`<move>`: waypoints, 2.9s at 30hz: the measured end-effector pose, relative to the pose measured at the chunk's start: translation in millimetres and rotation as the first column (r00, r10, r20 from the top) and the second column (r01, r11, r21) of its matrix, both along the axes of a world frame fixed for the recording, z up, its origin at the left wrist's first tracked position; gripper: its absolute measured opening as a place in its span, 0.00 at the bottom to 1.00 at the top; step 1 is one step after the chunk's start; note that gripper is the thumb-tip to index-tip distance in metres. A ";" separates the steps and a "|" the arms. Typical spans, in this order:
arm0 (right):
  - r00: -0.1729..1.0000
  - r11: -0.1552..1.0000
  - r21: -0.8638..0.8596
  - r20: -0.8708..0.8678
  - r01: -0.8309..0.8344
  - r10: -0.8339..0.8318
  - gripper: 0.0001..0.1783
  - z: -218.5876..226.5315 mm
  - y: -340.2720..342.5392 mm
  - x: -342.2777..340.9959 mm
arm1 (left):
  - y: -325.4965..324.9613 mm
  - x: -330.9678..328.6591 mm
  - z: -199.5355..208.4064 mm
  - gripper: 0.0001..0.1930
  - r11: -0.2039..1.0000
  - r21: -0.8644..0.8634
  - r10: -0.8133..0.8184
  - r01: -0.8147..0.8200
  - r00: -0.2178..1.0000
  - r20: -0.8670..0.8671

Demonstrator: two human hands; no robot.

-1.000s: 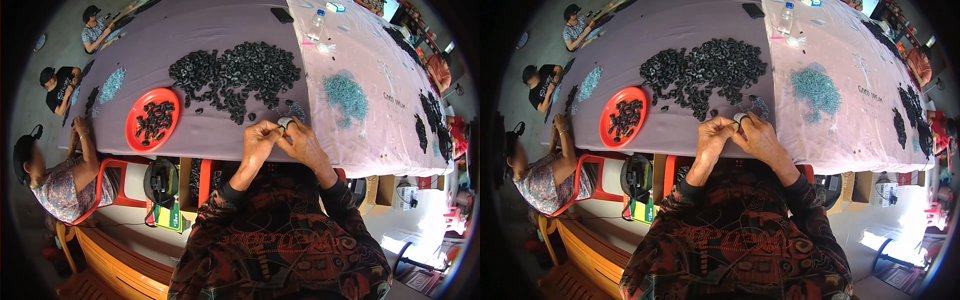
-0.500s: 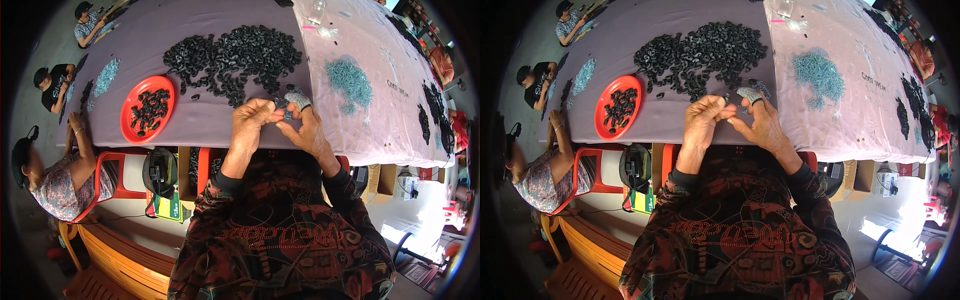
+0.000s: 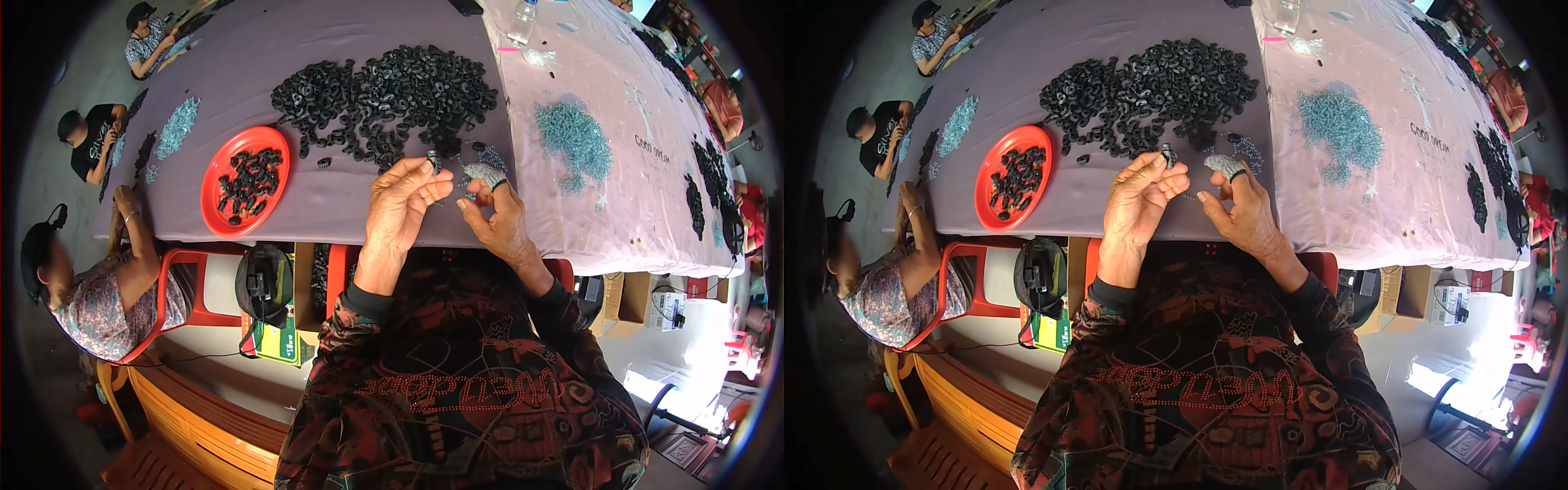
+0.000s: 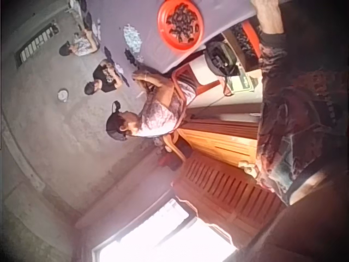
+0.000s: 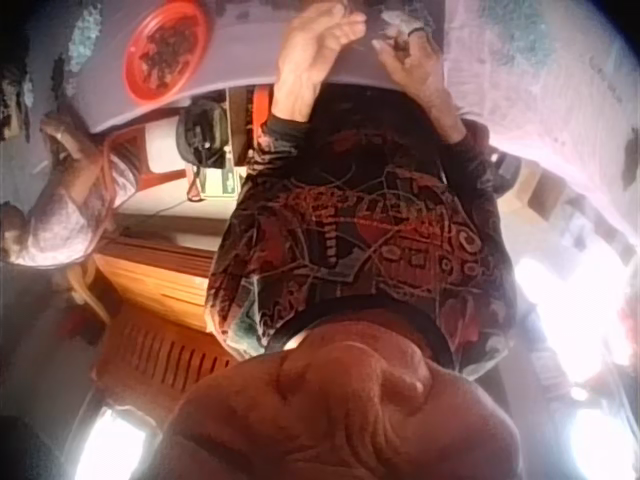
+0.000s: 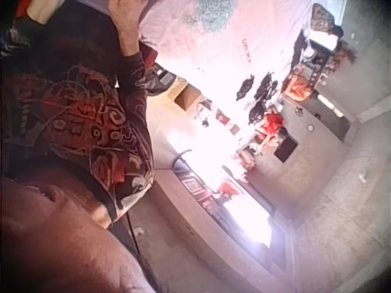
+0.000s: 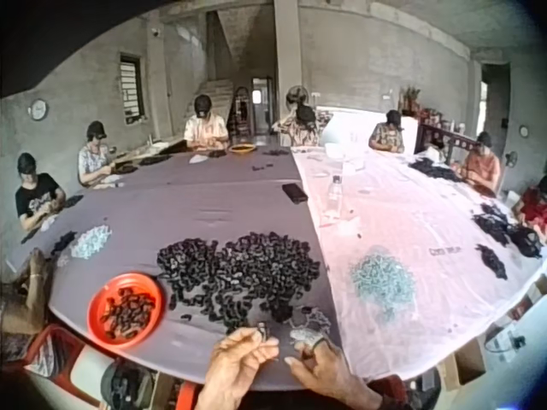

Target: Assembling small black and blue plastic components at a workshop table.

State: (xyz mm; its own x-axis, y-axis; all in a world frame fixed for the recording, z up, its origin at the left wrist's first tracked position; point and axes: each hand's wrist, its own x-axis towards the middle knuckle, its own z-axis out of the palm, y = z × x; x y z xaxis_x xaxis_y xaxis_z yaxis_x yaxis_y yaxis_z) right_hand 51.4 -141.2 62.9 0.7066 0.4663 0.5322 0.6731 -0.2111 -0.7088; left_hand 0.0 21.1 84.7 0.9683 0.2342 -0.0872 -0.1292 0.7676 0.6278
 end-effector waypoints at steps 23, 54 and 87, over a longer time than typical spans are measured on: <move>0.986 1.000 -0.015 0.161 -0.027 0.029 0.25 31.5 12.9 -2.7 | -13.8 -2.3 2.2 0.06 0.971 0.005 -0.237 0.237 0.971 0.041; 0.997 0.996 0.090 0.071 -0.009 0.002 0.21 1.8 -7.3 11.0 | -13.5 2.3 -7.7 0.08 0.891 0.447 0.115 -0.078 0.992 -0.056; 0.962 0.888 -0.454 0.268 0.078 0.053 0.07 -41.0 23.3 -6.2 | -8.6 -1.0 -2.0 0.07 0.882 0.425 0.196 -0.201 0.979 0.057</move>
State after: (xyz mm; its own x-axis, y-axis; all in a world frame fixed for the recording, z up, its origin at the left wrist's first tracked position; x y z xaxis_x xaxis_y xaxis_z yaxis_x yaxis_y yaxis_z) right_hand 45.1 -117.9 21.9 0.5763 0.6950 0.4300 0.8169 -0.4759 -0.3258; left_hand -1.0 12.5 82.6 0.8980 0.4335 0.0758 -0.2599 0.3834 0.8862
